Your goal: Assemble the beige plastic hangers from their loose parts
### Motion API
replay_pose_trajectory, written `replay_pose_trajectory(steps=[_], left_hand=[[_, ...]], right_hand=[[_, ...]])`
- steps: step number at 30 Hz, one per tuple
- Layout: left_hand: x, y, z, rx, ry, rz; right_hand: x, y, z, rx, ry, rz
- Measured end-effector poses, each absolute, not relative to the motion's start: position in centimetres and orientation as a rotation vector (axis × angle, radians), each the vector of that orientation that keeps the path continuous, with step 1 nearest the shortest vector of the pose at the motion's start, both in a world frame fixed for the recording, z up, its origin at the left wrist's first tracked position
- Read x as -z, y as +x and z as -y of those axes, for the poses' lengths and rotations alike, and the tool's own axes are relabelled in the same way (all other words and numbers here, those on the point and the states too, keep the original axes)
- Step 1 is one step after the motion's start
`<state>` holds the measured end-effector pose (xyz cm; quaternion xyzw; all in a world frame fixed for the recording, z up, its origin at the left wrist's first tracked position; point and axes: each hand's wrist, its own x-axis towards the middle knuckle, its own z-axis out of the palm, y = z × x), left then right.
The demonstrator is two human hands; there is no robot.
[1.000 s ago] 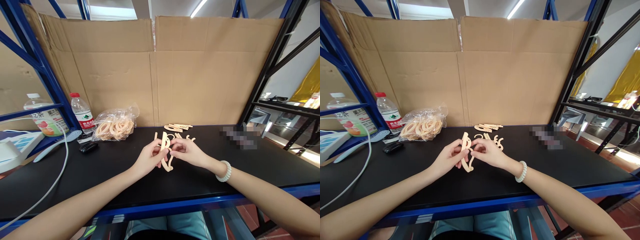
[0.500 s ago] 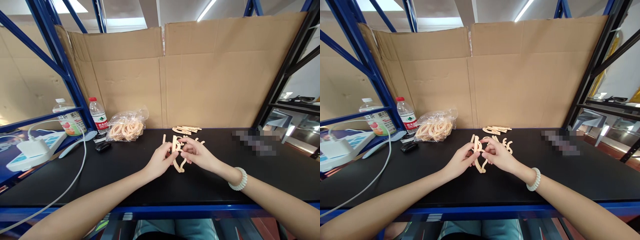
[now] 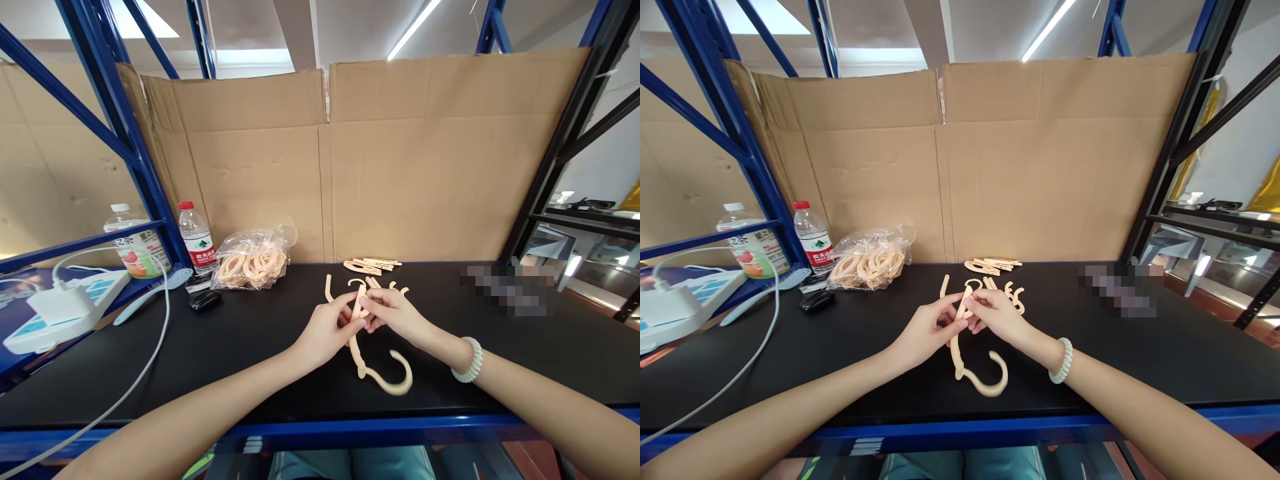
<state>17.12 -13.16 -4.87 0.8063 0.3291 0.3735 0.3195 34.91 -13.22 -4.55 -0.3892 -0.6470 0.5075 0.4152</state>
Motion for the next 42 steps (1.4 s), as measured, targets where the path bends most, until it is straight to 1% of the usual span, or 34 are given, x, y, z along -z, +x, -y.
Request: replay_pose_trajectory(steps=[3, 7, 9, 11, 13, 15, 19, 22, 27, 32, 36, 37, 40, 42], left_hand=[[4.7, 17.0, 13.2, -0.988, 2.184, -0.953], [4.2, 16.1, 13.0, -0.898, 2.325, -0.977], [4.0, 15.7, 12.9, -0.894, 2.455, -1.057], [3.9, 15.6, 12.9, -0.863, 2.663, -1.150], [3.8, 15.7, 13.2, -0.756, 2.878, -1.170], [3.6, 16.0, 13.5, -0.568, 3.031, -1.158], [3.2, 16.5, 13.9, -0.235, 3.183, -1.199], [3.0, 16.5, 13.9, -0.146, 3.245, -1.176], [3.2, 16.5, 13.8, -0.348, 3.067, -1.159], [3.2, 15.9, 13.4, -0.374, 2.937, -1.171], [2.4, 14.8, 12.6, -0.597, 2.697, -1.195], [2.3, 14.6, 12.4, -0.637, 2.627, -1.225], [2.2, 14.2, 11.8, -0.724, 2.435, -1.305], [2.5, 14.2, 11.5, -0.766, 2.320, -1.321]], right_hand=[[4.7, 35.0, 13.2, -1.303, -1.076, 1.593], [4.5, 35.5, 13.2, -1.340, -1.060, 1.525], [4.4, 35.9, 13.2, -1.369, -1.059, 1.511], [4.3, 36.2, 13.2, -1.472, -1.060, 1.558], [4.3, 36.3, 13.4, -1.563, -1.035, 1.653], [4.2, 36.4, 13.6, -1.573, -1.012, 1.755], [4.1, 36.3, 13.8, -1.453, -1.024, 1.911], [3.7, 36.3, 13.9, -1.347, -1.060, 1.996], [3.2, 36.1, 14.3, -1.199, -1.100, 2.057], [2.9, 35.6, 15.1, -0.976, -1.081, 2.140], [1.9, 37.5, 14.2, -0.845, -0.970, 2.036], [1.6, 38.5, 13.6, -0.742, -0.955, 2.019], [1.4, 41.9, 11.0, -0.284, -0.995, 2.013], [1.9, 43.7, 9.4, -0.169, -1.028, 2.039]])
